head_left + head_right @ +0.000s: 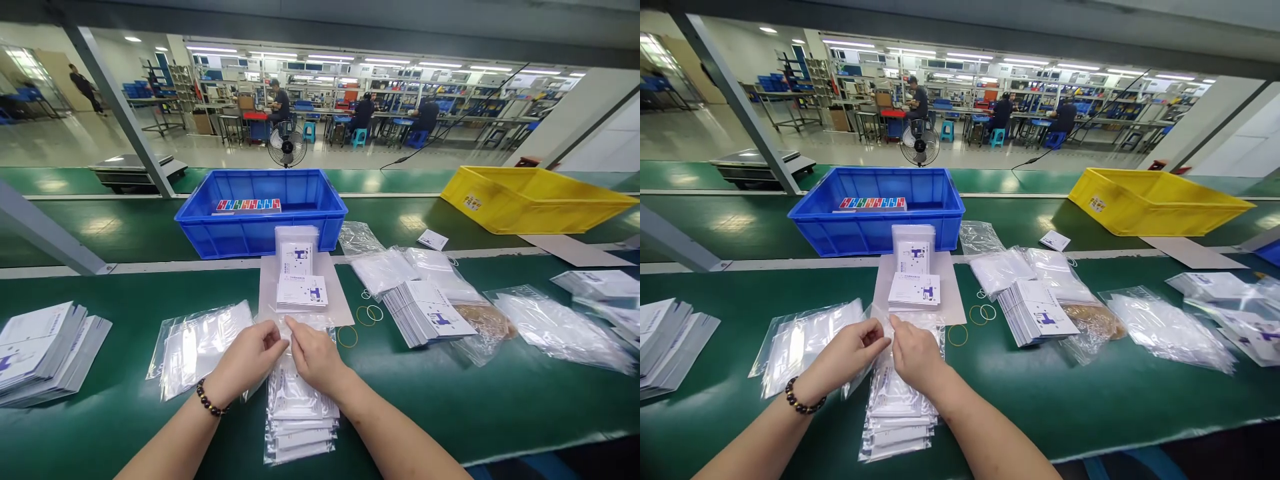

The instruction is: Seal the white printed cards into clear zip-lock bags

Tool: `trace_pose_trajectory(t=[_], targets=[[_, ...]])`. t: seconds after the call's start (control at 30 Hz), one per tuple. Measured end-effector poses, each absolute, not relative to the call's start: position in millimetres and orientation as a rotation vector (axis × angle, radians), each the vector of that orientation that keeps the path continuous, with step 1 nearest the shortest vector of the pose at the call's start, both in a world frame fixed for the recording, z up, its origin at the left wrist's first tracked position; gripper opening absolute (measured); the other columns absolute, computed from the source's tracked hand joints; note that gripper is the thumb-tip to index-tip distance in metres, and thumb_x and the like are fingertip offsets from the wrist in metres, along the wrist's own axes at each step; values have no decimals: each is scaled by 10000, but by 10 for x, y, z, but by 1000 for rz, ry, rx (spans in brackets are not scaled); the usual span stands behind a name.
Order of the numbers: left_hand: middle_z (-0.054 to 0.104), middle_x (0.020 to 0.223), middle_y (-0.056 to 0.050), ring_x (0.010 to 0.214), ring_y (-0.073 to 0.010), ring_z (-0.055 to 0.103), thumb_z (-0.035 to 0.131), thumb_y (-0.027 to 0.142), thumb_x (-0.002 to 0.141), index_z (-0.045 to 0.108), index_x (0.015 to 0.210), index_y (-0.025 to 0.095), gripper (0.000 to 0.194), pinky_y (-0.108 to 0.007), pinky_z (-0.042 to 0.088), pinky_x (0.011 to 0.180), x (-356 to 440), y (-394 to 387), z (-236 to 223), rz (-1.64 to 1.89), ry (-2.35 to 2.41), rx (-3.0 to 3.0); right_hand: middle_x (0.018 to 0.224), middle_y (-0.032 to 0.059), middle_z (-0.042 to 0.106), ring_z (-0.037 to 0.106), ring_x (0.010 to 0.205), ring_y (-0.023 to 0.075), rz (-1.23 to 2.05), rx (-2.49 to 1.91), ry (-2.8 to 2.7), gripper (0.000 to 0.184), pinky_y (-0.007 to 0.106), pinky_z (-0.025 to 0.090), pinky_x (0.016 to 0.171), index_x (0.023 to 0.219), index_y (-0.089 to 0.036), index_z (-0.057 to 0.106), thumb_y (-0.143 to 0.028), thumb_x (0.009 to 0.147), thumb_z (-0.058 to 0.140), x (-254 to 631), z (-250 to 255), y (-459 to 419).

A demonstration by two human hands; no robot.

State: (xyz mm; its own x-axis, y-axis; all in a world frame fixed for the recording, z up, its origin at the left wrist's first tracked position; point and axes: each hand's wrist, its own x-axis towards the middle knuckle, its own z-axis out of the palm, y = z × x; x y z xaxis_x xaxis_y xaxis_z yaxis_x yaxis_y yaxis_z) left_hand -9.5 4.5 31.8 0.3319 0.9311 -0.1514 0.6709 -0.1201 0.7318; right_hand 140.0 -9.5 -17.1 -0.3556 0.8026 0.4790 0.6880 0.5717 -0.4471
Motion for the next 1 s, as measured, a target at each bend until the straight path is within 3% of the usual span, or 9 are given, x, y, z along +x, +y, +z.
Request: trace_pose_trajectory(t=[0.13,0.27,0.4,0.53,0.63,0.87,1.0], targets=[[477,526,23,506,-122,438,452,475,755,488,584,172,350,-235,345,497,-59,104,203,695,1325,1534,739,99,612,561,618,193,143,-1184,-2172,406,301,454,531,1167,-76,493,-104,799,324,1420,-167,-68],[480,498,18,472,-105,415,480,467,735,499,547,160,361,-230,342,479,-49,124,101,804,1269,1342,725,66,589,534,620,172,278,-1168,-2097,321,281,431,547,1093,-117,537,-165,813,388,1377,-74,-88],[427,467,43,475,-95,386,519,447,713,468,520,165,345,-218,318,484,-50,98,57,846,1262,1399,649,4,521,485,594,123,529,-1199,-1937,108,230,382,539,752,-182,569,-202,788,469,1361,9,-96],[402,479,47,487,-97,365,467,430,750,419,504,176,356,-218,298,484,-33,57,26,797,1271,1564,552,-31,413,398,508,93,575,-1256,-1895,238,215,301,488,545,-188,417,-141,778,404,1372,-16,-72],[419,500,37,508,-107,382,429,408,774,399,503,181,354,-228,300,502,-31,54,8,761,1278,1706,533,-32,383,365,493,95,468,-1336,-1892,252,229,260,481,515,-192,353,-129,755,401,1339,-62,-65],[417,502,33,518,-112,385,413,362,771,415,511,178,319,-238,318,521,-85,73,44,652,1248,1751,545,-5,422,394,532,130,227,-1427,-1882,249,259,279,515,527,-203,384,-124,763,392,1273,-125,-36],[363,466,50,471,-89,328,457,359,734,400,482,175,317,-222,278,473,-82,61,73,621,1161,1644,597,22,481,446,586,153,139,-1405,-1821,256,271,346,563,634,-192,498,-160,836,343,1343,-112,-12]])
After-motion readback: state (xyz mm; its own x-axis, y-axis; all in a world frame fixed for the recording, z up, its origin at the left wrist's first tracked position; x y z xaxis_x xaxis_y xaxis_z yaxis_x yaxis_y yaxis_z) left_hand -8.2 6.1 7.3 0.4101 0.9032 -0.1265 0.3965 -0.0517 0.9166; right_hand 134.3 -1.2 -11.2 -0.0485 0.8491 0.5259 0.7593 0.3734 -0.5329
